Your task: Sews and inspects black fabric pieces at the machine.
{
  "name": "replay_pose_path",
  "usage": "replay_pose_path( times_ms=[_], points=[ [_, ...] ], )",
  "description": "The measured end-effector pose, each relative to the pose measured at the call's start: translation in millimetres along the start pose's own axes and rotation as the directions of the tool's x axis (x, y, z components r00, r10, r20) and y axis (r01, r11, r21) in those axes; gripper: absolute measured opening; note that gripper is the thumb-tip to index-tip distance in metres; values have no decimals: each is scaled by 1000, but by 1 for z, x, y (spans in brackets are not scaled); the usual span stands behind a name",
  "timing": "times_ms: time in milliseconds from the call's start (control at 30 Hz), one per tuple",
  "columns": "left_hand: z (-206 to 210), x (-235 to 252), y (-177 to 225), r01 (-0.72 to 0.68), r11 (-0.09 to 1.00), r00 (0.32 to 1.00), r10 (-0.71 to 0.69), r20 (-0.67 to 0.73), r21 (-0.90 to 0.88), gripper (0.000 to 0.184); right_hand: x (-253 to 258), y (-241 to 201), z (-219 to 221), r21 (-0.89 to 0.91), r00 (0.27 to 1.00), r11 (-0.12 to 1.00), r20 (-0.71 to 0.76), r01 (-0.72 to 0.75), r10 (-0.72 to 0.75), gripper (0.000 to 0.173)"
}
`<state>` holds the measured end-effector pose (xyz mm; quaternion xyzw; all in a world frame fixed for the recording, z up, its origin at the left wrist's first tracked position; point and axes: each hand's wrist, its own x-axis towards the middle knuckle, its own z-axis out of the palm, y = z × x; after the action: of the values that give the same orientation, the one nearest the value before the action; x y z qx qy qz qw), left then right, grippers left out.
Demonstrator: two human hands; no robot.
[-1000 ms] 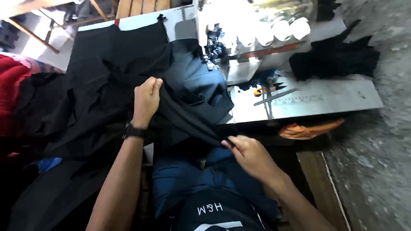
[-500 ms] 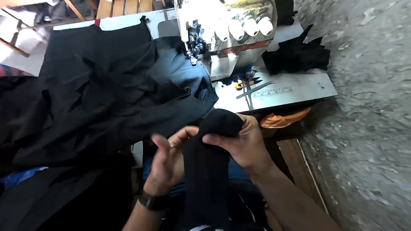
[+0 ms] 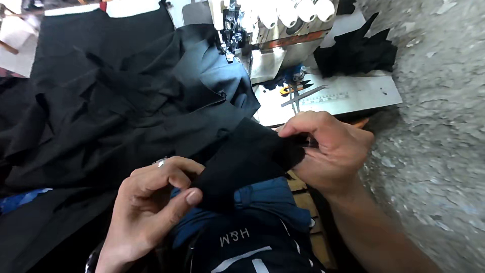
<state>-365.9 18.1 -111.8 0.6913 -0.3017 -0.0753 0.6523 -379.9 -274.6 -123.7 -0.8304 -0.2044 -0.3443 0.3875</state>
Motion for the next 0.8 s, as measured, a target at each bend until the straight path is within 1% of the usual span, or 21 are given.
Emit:
replay_pose_path(
  times_ms=[67, 100, 133, 167, 200, 233, 267, 300, 333, 367, 400, 433, 467, 500, 533, 567, 633, 700, 733, 767, 800],
  points=[
    [-1, -2, -3, 39, 998, 999, -40, -16, -48, 15, 0, -2, 4, 65, 999, 997, 32, 42, -44, 20],
    [-1, -2, -4, 51, 996, 998, -54, -35, -79, 15, 1, -2, 7, 136, 996, 990, 74, 39, -49, 24],
    [0, -1, -4, 56, 991, 997, -63, -52, -120, 15, 2, -2, 10, 238, 990, 971, 134, 7, -40, 23],
    [3, 2, -5, 59, 985, 995, -70, -65, -164, 14, 2, -3, 12, 369, 975, 926, 220, -74, -10, 19],
    [6, 5, -6, 57, 978, 995, -73, -74, -199, 13, 0, -4, 13, 509, 947, 837, 319, -201, 33, 11],
    [9, 7, -7, 59, 975, 993, -80, -88, -214, 12, -2, -6, 15, 629, 911, 696, 404, -345, 87, 4],
    [11, 10, -5, 63, 976, 990, -87, -108, -209, 12, -5, -9, 14, 687, 866, 554, 481, -471, 140, 5],
    [12, 11, -2, 64, 980, 987, -90, -134, -189, 10, -5, -11, 13, 709, 835, 461, 528, -534, 156, 3],
    [11, 11, 3, 69, 988, 984, -90, -153, -140, 9, -4, -10, 9, 701, 826, 461, 545, -544, 145, 13],
    [8, 11, 9, 79, 995, 985, -87, -152, -57, 13, -2, -10, 5, 655, 828, 545, 543, -523, 142, 25],
    [3, 10, 15, 91, 994, 987, -82, -135, 62, 17, 2, -8, 2, 563, 832, 673, 535, -479, 145, 30],
    [-1, 9, 20, 101, 967, 991, -78, -105, 234, 18, 6, -7, -1, 423, 839, 805, 521, -416, 160, 29],
    [-4, 8, 23, 96, 900, 995, -72, -72, 425, 13, 8, -6, -3, 259, 836, 900, 520, -351, 177, 24],
    [-5, 7, 25, 60, 810, 998, -50, -34, 584, 13, 9, -5, -4, 114, 832, 950, 520, -291, 193, 19],
    [-5, 7, 27, 22, 724, 999, -34, 3, 690, 19, 9, -5, -4, 24, 829, 969, 523, -247, 199, 17],
    [-3, 8, 30, -6, 662, 999, -32, 36, 749, 23, 9, -6, -3, -22, 832, 976, 519, -215, 195, 14],
    [0, 6, 37, -25, 589, 997, -44, 63, 808, 24, 10, -7, -2, -44, 848, 982, 499, -181, 179, 10],
    [5, 4, 39, -22, 518, 997, -53, 58, 855, 47, 10, -9, -1, -49, 864, 985, 473, -168, 171, 12],
    [9, 4, 37, -24, 481, 998, -44, 51, 876, 54, 10, -9, 1, -48, 877, 986, 451, -162, 166, 13],
    [12, 4, 33, -26, 450, 999, -27, 42, 893, 55, 9, -9, 2, -35, 888, 986, 430, -164, 163, 13],
    [15, 5, 29, -20, 446, 1000, -6, 25, 895, 50, 8, -9, 3, -14, 896, 984, 411, -179, 169, 14]
  ],
)
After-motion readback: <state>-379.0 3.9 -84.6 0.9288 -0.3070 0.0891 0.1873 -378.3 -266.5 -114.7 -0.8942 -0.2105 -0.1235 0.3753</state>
